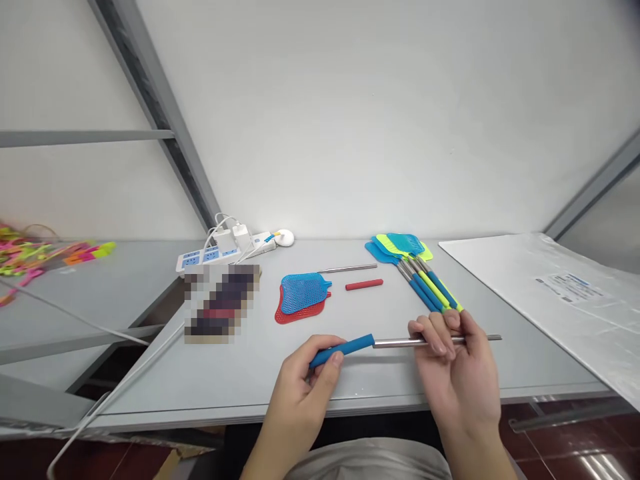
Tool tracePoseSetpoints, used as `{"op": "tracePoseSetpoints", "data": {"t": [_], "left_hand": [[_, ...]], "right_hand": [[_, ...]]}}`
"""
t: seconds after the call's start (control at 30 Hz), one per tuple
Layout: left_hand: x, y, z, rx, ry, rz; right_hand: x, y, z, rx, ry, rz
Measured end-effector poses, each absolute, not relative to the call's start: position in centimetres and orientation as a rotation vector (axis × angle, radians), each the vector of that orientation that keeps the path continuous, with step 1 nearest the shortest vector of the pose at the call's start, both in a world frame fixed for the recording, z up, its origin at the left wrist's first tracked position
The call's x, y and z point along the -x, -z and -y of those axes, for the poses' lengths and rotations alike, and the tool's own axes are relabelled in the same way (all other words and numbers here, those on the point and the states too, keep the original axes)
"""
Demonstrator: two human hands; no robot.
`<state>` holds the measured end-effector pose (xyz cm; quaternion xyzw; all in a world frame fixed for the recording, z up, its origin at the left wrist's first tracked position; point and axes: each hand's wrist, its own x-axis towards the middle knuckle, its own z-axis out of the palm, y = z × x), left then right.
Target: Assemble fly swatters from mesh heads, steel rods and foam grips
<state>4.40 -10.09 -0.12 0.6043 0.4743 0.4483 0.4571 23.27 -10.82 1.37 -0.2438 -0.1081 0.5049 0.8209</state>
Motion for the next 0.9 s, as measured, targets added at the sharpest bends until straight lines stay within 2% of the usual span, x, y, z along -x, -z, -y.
{"op": "tracePoseSetpoints", "data": {"t": [0.73, 0.9], "left_hand": [[-3.3, 0.7, 9.7, -1.578, -1.051, -1.13], [-3.7, 0.6, 9.5, -1.645, -0.845, -1.073]], "right_hand": [[-22.4, -1.0, 11.2, 0.572, -1.045, 0.254], [-21.1, 0.2, 10.7, 0.618, -1.085, 0.278]]}}
